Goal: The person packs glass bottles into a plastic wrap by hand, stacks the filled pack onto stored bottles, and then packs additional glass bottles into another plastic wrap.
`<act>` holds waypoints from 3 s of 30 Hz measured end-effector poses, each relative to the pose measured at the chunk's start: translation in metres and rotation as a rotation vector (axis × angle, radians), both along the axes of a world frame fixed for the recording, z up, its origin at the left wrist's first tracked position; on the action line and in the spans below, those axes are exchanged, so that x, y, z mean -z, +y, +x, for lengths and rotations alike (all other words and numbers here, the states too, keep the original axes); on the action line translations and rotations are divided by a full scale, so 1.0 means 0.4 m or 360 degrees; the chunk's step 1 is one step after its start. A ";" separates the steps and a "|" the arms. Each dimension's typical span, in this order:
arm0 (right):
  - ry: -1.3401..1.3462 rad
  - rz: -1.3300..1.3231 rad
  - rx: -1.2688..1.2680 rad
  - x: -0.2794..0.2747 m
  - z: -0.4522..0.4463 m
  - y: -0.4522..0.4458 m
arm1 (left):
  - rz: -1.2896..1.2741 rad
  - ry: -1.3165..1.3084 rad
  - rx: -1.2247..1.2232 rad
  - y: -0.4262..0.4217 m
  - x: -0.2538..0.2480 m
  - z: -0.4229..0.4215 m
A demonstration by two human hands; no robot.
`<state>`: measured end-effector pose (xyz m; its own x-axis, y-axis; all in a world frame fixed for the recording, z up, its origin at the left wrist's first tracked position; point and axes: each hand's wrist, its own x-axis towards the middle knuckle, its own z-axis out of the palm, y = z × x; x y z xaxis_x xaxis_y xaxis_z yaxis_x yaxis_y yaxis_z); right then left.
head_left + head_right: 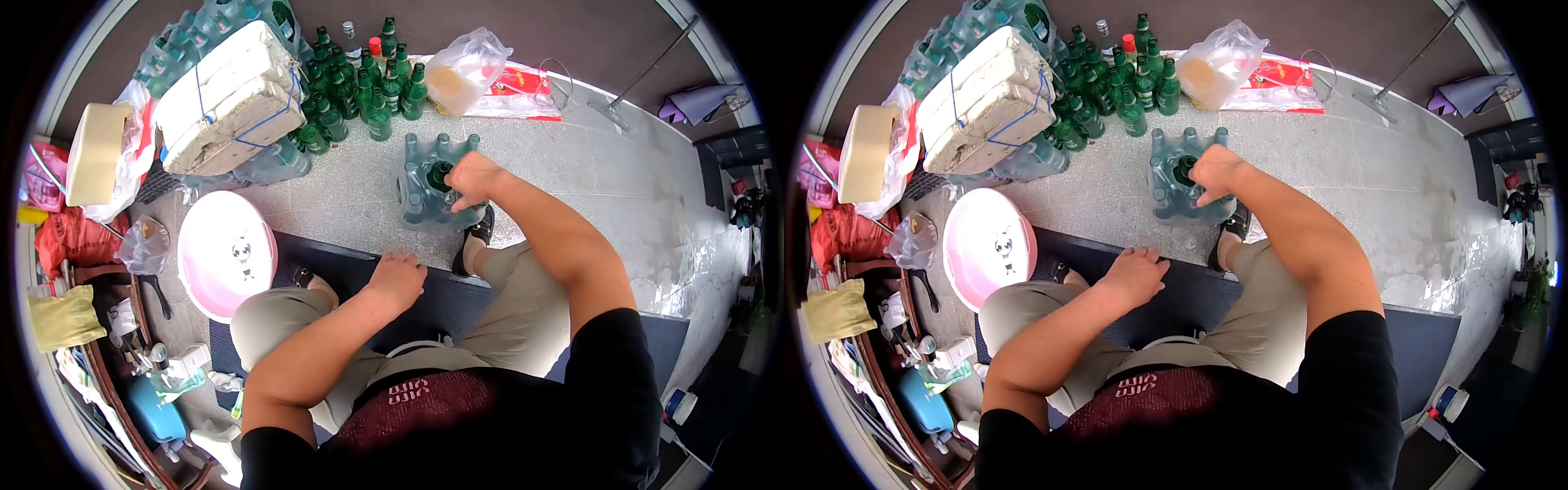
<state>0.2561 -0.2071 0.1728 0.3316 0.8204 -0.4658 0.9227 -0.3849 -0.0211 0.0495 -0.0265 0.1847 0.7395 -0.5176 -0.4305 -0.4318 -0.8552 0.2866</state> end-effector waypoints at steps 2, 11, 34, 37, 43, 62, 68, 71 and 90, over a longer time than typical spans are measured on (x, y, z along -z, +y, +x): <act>-0.0148 0.0055 0.0188 0.031 0.059 -0.059 | 0.0019 0.0239 0.0067 -0.013 -0.016 0.003; -0.0189 -0.0130 0.1113 0.097 0.171 -0.152 | 0.0055 0.0232 0.0004 0.005 -0.013 -0.005; 0.0770 0.0083 0.1774 0.121 0.249 -0.234 | -0.0607 -0.0043 -0.0643 0.026 0.084 0.022; 0.0636 0.0285 0.1545 0.181 0.244 -0.265 | -0.0362 0.1451 -0.0613 -0.037 0.444 -0.097; 0.0126 0.0150 0.1352 0.149 0.204 -0.221 | -0.0222 0.2460 -0.0109 -0.054 0.450 -0.291; -0.0523 0.0239 0.1486 0.201 0.155 -0.202 | -0.0165 0.2501 -0.0904 0.073 0.479 -0.089; -0.0497 0.0110 0.1371 0.066 0.171 -0.111 | -0.1443 0.0683 -0.1672 0.028 0.559 0.155; -0.0465 0.0308 0.1276 -0.122 0.100 -0.020 | -0.1634 0.1417 -0.2013 0.009 0.308 0.138; -0.0188 0.2259 0.0453 -0.981 -0.356 0.608 | -0.3421 -0.0660 -0.1504 0.407 -0.429 0.033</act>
